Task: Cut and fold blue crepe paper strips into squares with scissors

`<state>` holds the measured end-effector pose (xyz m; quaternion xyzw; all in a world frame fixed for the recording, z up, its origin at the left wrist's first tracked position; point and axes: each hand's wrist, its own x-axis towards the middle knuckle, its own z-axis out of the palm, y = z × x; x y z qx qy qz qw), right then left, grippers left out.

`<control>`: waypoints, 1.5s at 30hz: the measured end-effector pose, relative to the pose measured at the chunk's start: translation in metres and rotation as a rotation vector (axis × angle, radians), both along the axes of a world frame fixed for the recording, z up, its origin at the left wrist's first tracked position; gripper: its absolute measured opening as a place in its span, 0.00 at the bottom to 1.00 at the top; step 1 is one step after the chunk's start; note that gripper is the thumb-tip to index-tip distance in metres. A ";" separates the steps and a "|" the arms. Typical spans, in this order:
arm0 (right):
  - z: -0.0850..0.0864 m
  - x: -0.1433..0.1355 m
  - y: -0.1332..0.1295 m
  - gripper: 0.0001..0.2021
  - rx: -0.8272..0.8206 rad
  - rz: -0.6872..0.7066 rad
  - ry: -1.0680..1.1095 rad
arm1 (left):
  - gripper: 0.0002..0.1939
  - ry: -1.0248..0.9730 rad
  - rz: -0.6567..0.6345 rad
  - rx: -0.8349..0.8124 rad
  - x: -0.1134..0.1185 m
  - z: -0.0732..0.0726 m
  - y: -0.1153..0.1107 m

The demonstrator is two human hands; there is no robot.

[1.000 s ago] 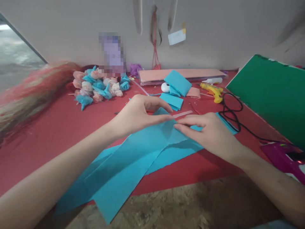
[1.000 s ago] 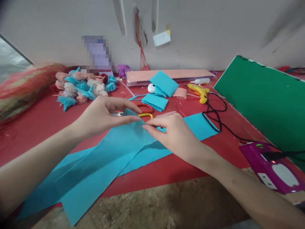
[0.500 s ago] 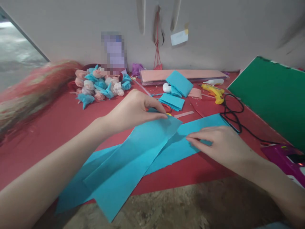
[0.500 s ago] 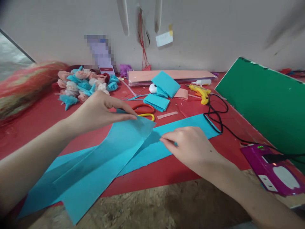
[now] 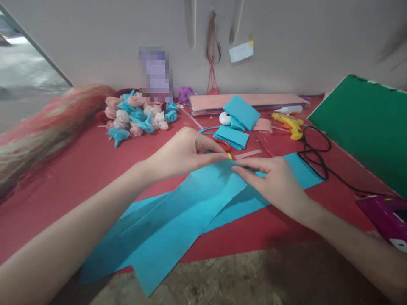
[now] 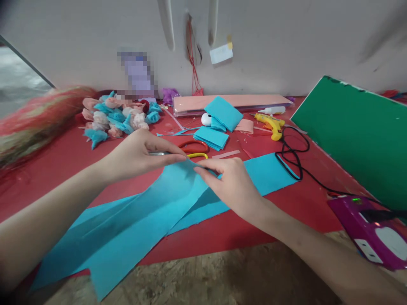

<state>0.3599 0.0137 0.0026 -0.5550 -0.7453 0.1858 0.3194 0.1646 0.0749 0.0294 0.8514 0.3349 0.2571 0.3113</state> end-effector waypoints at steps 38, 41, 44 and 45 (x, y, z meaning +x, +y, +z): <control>-0.016 0.010 -0.006 0.14 -0.648 0.304 0.584 | 0.09 -0.458 0.106 -0.938 -0.012 -0.055 -0.047; -0.021 0.011 -0.003 0.13 -0.652 0.272 0.724 | 0.09 -0.464 0.049 -0.909 -0.016 -0.057 -0.043; -0.028 0.012 0.001 0.11 -0.675 0.211 0.853 | 0.07 -0.516 -0.012 -0.937 -0.019 -0.060 -0.039; -0.030 0.012 0.001 0.11 -0.686 0.193 0.876 | 0.08 -0.533 -0.016 -0.934 -0.019 -0.062 -0.039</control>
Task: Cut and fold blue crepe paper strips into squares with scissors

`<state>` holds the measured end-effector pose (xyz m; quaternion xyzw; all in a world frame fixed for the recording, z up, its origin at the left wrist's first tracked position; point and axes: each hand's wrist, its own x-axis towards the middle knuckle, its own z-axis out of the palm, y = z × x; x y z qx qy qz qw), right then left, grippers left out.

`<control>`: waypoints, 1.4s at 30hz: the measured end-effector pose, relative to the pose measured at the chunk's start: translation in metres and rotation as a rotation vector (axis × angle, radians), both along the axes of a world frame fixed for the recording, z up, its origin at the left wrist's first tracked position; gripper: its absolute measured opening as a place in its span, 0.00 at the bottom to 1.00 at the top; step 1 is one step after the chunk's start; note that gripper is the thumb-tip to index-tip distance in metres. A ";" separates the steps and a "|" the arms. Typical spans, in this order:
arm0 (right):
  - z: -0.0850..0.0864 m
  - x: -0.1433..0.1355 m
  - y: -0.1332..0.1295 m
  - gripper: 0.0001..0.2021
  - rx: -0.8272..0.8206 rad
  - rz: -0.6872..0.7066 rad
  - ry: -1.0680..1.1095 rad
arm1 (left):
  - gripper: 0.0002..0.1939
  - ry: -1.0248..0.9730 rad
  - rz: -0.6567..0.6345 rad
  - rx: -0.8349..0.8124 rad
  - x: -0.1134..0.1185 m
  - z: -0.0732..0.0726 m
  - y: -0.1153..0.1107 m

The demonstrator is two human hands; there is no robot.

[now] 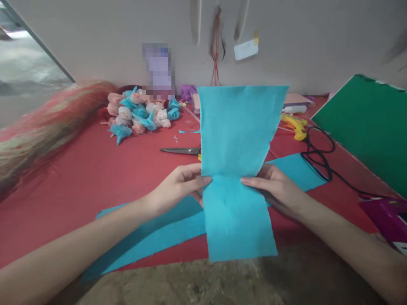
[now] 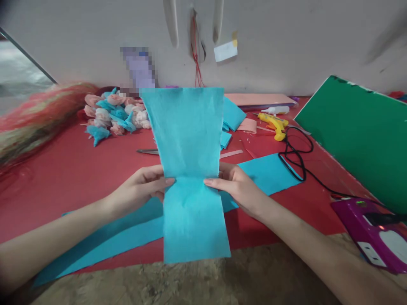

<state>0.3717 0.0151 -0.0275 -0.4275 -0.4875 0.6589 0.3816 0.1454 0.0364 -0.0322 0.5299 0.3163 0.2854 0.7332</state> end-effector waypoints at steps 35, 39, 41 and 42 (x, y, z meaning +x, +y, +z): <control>-0.009 -0.001 0.001 0.14 0.408 0.095 -0.275 | 0.19 0.073 0.065 0.043 0.001 -0.008 -0.001; -0.009 -0.002 0.000 0.13 0.258 0.084 -0.143 | 0.16 0.173 0.050 0.222 0.001 -0.006 -0.002; -0.009 -0.003 -0.001 0.11 0.195 0.081 -0.082 | 0.15 0.231 0.054 0.371 0.000 -0.006 -0.003; -0.008 -0.003 -0.001 0.10 0.167 0.082 -0.062 | 0.16 0.271 0.050 0.464 -0.001 -0.005 -0.003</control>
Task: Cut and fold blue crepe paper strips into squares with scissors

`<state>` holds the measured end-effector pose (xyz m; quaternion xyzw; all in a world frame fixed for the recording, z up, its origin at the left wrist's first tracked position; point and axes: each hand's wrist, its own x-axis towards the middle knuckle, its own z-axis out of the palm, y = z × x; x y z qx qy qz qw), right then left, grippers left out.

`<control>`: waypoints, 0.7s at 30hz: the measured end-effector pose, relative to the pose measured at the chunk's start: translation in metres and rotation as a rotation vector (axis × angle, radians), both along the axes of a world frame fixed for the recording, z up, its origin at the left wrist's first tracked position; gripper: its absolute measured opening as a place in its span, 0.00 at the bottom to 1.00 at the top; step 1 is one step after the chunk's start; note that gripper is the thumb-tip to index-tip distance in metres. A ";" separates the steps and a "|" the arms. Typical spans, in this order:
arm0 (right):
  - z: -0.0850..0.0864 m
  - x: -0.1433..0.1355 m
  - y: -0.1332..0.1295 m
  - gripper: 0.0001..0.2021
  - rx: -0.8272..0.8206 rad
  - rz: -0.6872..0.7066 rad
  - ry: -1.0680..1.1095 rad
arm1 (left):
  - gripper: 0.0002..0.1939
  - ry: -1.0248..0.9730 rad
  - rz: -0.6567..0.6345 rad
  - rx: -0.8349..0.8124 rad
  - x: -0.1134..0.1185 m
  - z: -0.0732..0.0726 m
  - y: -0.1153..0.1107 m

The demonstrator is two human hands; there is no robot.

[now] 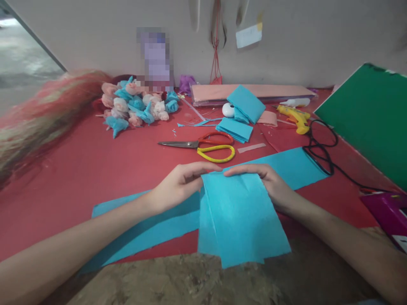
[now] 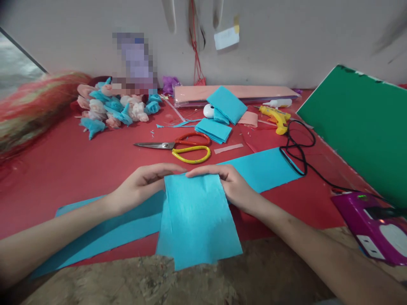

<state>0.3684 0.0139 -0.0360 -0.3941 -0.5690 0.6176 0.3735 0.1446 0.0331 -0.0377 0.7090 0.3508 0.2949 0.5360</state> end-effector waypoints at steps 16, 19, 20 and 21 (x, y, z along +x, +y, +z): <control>-0.001 0.000 0.002 0.10 -0.066 0.004 0.041 | 0.19 0.066 -0.102 0.207 -0.004 0.004 0.004; 0.001 0.000 0.002 0.13 0.012 -0.007 -0.063 | 0.17 0.012 -0.082 0.100 -0.003 0.006 0.004; 0.002 0.001 0.001 0.14 0.046 -0.010 -0.106 | 0.16 -0.003 -0.066 0.063 -0.003 0.006 0.003; 0.003 0.002 0.001 0.16 0.076 -0.012 -0.146 | 0.14 -0.028 -0.045 0.024 -0.003 0.006 0.003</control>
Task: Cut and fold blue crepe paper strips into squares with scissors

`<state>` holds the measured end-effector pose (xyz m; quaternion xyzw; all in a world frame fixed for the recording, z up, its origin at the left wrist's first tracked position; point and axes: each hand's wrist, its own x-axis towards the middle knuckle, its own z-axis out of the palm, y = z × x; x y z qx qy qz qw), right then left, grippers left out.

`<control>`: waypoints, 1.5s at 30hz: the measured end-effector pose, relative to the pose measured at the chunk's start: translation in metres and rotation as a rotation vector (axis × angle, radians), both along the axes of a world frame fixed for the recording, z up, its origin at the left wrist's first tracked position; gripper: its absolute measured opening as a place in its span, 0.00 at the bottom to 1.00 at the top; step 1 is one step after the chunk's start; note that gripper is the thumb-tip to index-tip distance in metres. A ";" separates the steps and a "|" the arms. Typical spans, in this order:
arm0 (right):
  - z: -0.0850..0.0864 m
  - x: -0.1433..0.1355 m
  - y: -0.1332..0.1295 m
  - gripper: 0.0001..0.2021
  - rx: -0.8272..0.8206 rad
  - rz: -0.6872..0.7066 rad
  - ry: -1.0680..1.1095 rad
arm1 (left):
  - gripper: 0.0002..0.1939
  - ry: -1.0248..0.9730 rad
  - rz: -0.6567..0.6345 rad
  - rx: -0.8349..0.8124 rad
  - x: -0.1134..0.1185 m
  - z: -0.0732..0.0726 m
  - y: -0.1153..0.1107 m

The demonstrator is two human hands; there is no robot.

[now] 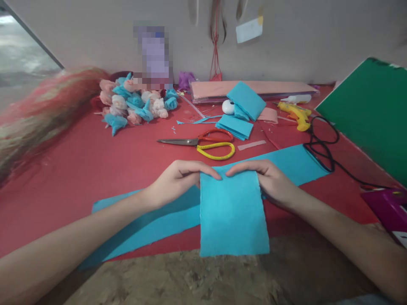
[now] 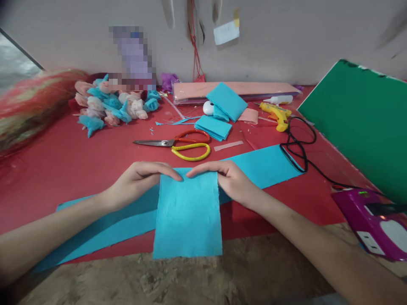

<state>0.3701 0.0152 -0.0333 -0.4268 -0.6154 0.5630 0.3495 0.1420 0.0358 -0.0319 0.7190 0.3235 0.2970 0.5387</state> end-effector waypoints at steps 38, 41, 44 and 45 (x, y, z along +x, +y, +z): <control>-0.009 0.009 0.006 0.18 0.352 -0.360 -0.134 | 0.10 -0.377 -0.164 -0.929 0.013 0.001 -0.020; -0.010 0.009 0.007 0.18 0.384 -0.367 -0.118 | 0.10 -0.398 -0.164 -0.934 0.012 0.002 -0.019; -0.011 0.009 0.007 0.19 0.399 -0.372 -0.118 | 0.09 -0.436 -0.169 -0.950 0.012 0.002 -0.019; -0.011 0.009 0.007 0.19 0.401 -0.376 -0.124 | 0.09 -0.455 -0.172 -0.955 0.012 0.002 -0.019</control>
